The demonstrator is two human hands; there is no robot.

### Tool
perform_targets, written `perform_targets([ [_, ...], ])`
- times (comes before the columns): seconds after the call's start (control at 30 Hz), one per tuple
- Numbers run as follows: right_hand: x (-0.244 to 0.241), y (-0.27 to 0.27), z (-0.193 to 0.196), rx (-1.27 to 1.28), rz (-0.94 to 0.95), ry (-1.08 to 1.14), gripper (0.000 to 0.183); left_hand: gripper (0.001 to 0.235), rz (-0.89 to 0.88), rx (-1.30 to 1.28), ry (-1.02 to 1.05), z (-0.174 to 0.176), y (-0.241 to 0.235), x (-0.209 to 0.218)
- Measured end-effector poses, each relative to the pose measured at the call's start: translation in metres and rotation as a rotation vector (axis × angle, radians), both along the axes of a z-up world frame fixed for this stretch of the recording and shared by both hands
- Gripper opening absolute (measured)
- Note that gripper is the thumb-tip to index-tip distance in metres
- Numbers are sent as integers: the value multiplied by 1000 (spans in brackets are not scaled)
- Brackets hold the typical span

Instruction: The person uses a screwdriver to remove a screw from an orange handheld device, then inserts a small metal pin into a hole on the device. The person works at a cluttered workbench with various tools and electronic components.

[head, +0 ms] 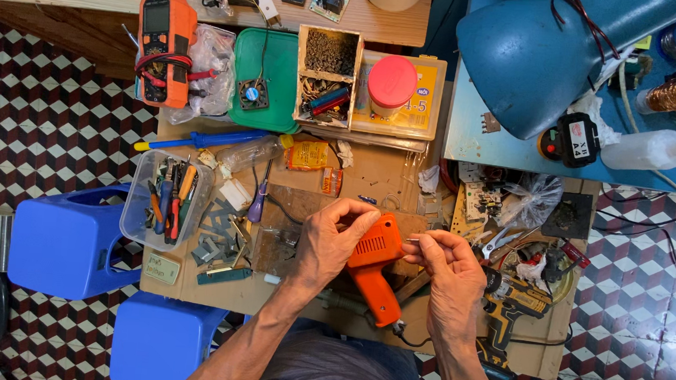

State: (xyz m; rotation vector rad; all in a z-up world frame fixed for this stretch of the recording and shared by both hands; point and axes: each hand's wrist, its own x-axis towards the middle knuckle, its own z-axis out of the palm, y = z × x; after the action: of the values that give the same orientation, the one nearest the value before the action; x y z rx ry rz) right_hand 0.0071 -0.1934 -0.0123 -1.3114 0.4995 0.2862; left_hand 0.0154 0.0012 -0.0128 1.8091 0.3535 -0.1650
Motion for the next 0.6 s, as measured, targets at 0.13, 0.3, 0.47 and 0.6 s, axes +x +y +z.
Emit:
perform_targets([
  [0.13, 9, 6, -1, -35, 13, -90, 18, 23, 158, -131, 56, -2, 14, 3],
  [0.3, 43, -1, 0, -133, 86, -124, 16, 24, 212, -164, 89, 4, 31, 5],
  [0.47, 63, -5, 4, -133, 150, -141, 16, 18, 34, 15, 52, 11, 9, -3],
  [0.6, 53, -2, 2, -83, 155, -118, 15, 12, -105, 269, -304, 10, -11, 1],
])
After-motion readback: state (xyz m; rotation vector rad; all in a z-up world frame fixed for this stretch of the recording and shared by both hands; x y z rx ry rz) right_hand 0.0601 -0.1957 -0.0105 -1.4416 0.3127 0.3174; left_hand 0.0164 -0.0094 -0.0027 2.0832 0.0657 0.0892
